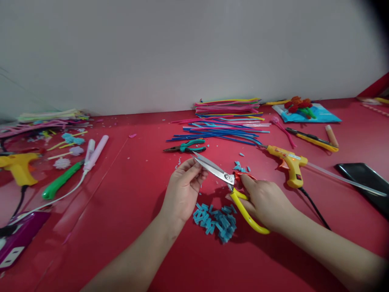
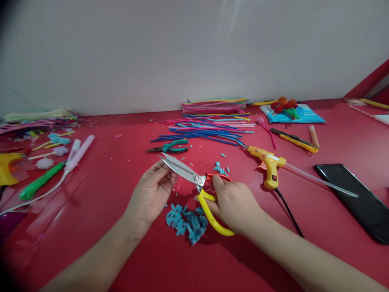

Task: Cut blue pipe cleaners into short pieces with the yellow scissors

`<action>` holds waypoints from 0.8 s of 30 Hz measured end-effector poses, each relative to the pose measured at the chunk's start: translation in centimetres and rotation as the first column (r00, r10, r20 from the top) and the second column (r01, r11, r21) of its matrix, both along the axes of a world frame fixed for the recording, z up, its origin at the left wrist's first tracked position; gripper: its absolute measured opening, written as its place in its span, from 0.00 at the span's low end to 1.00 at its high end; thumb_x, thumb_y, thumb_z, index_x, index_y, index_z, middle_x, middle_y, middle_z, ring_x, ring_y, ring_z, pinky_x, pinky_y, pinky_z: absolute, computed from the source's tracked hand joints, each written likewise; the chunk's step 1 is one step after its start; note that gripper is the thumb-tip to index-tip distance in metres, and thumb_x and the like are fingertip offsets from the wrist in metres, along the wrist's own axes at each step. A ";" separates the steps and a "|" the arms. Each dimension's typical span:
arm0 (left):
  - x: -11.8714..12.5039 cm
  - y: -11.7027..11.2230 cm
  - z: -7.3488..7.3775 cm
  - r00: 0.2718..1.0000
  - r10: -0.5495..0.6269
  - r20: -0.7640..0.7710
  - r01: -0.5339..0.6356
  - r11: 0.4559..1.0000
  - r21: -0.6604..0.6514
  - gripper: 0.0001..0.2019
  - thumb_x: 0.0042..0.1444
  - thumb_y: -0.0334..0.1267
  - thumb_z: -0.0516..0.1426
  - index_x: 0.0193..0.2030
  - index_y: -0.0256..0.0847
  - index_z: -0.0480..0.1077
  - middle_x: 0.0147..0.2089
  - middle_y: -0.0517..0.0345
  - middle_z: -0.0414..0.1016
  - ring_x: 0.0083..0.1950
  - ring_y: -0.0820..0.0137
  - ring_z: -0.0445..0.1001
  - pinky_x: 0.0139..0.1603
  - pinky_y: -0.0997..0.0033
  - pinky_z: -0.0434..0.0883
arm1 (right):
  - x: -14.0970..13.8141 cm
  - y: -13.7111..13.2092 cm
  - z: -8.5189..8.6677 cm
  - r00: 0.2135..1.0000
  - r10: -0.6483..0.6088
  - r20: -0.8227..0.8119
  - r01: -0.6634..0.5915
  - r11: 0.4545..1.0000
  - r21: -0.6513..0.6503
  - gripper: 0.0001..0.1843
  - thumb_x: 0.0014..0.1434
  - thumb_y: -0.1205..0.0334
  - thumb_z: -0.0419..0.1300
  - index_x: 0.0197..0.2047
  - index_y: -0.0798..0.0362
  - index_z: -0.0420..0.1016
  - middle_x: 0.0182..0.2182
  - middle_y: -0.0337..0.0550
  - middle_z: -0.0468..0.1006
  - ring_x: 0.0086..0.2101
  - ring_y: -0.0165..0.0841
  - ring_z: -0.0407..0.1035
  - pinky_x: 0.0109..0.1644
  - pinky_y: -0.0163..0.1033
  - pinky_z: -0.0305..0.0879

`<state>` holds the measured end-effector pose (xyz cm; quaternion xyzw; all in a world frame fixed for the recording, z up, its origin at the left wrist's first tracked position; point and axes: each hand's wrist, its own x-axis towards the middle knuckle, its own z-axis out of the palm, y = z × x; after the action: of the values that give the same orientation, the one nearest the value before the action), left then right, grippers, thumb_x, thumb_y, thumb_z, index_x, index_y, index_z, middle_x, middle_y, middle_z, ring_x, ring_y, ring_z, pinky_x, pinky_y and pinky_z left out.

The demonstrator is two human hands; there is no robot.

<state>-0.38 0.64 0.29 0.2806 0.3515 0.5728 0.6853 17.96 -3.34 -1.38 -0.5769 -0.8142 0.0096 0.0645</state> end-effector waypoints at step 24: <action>0.8 -1.2 -0.2 0.918 -0.395 -0.035 0.387 0.912 -0.132 0.03 0.48 0.32 0.55 0.30 0.34 0.68 0.26 0.58 0.70 0.26 0.79 0.67 0.28 0.80 0.64 | -1.1 0.6 1.2 0.536 -0.383 -0.752 -0.008 0.889 -0.459 0.16 0.51 0.48 0.49 0.32 0.53 0.63 0.12 0.28 0.57 0.13 0.23 0.52 0.17 0.30 0.48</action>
<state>0.44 -0.55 0.05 0.3199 0.3435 0.3926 0.7909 16.86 -2.78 -0.20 -0.5898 -0.5973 0.4413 0.3172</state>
